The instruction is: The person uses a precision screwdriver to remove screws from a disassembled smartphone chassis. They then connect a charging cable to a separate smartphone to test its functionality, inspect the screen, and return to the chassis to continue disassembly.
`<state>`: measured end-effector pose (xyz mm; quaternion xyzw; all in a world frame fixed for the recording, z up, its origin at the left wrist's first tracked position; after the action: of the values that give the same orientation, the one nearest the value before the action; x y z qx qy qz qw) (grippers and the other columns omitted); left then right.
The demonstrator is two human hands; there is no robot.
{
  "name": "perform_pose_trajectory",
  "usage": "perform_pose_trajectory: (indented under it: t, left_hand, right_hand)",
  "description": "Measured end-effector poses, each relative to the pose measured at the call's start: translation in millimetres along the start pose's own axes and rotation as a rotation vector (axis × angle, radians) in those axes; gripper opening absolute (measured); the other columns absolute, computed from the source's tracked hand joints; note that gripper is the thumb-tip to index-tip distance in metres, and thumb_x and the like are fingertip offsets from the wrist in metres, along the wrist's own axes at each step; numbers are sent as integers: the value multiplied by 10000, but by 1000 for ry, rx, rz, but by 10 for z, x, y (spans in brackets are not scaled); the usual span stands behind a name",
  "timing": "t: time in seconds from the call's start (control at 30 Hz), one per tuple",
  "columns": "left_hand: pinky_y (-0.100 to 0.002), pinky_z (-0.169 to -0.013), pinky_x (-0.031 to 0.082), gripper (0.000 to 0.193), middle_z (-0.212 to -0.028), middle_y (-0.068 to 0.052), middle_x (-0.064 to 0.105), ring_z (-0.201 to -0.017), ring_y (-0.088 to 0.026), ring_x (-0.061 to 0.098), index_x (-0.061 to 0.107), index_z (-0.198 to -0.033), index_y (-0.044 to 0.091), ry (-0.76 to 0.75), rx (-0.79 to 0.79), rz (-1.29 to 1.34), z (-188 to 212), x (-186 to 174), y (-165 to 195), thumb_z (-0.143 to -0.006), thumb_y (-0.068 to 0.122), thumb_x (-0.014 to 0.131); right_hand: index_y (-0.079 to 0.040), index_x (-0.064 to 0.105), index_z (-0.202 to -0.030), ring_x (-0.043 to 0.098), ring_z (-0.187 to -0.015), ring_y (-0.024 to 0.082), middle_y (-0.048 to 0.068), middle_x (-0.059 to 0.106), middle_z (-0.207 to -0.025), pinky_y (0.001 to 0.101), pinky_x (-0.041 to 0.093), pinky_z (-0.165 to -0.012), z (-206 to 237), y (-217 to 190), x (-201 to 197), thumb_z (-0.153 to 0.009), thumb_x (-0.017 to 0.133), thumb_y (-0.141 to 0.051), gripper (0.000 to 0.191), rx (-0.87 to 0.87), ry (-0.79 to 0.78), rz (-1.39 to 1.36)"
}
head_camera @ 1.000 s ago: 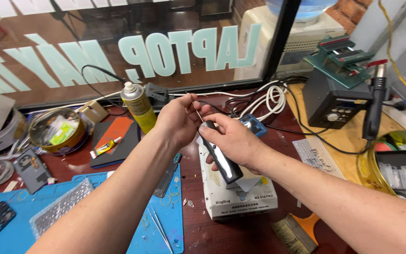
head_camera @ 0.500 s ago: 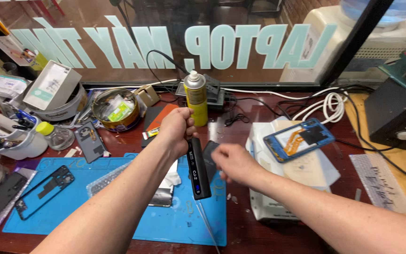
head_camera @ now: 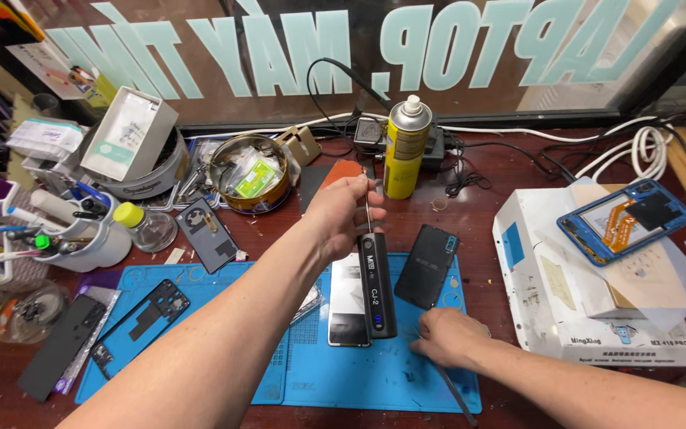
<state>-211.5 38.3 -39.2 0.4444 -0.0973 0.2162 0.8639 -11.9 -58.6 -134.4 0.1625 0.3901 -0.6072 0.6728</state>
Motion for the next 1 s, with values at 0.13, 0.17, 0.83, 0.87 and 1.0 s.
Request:
perform_pose_trajectory:
  t: [0.13, 0.17, 0.83, 0.87, 1.0]
  left_hand:
    - [-334, -651, 525, 182, -818, -3, 623, -680, -140, 576, 634, -1093, 102, -157, -59, -55, -275, 133, -148, -1036, 245, 537]
    - [-322, -652, 524, 181, -822, 1, 625, -685, -135, 575, 650, -1092, 89, -220, -104, -32, -349, 200, -199, -1036, 229, 549]
    - [-394, -640, 555, 209, -765, -9, 641, -602, -134, 577, 648, -1104, 92, -524, 113, -280, 286, 2209, 143, -1047, 253, 527]
    - [-394, -643, 564, 205, -771, -12, 642, -607, -133, 584, 636, -1090, 82, -510, 113, -286, 292, 2289, 126, -1047, 248, 524]
    - [-409, -602, 548, 167, -739, -63, 601, -574, -160, 571, 570, -1003, 74, -510, 137, -211, 350, 2612, 85, -1045, 236, 568]
  right_hand:
    - [-73, 703, -888, 739, -905, 302, 135, 753, -895, 432, 591, -824, 0, -59, -312, -875, 719, -373, 302, -36, 64, -109]
    - [-55, 663, -881, 753, -830, 285, 138, 747, -837, 415, 606, -734, 24, 9, -381, -911, 688, -344, 292, 50, 7, -285]
    - [-68, 676, -1271, 449, -520, 63, -4, 540, -733, 227, 365, -418, 1129, 1117, -2832, -1037, 541, -294, 352, -284, 430, -1128]
    - [-73, 675, -1274, 436, -513, 62, -3, 541, -735, 226, 345, -413, 1126, 1231, -2841, -1034, 531, -296, 357, -272, 422, -1107]
    - [-54, 664, -1291, 435, -531, 43, -17, 556, -772, 207, 332, -422, 1100, 1544, -2883, -1030, 526, -246, 352, -298, 354, -1083]
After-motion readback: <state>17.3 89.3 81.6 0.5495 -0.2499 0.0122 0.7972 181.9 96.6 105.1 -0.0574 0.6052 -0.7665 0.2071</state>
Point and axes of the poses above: each hand's wrist, its own z-axis away from the middle knuckle, its own x-axis out of the palm, y = z × x, the point moved 9 cm from there along -z, towards the middle knuckle
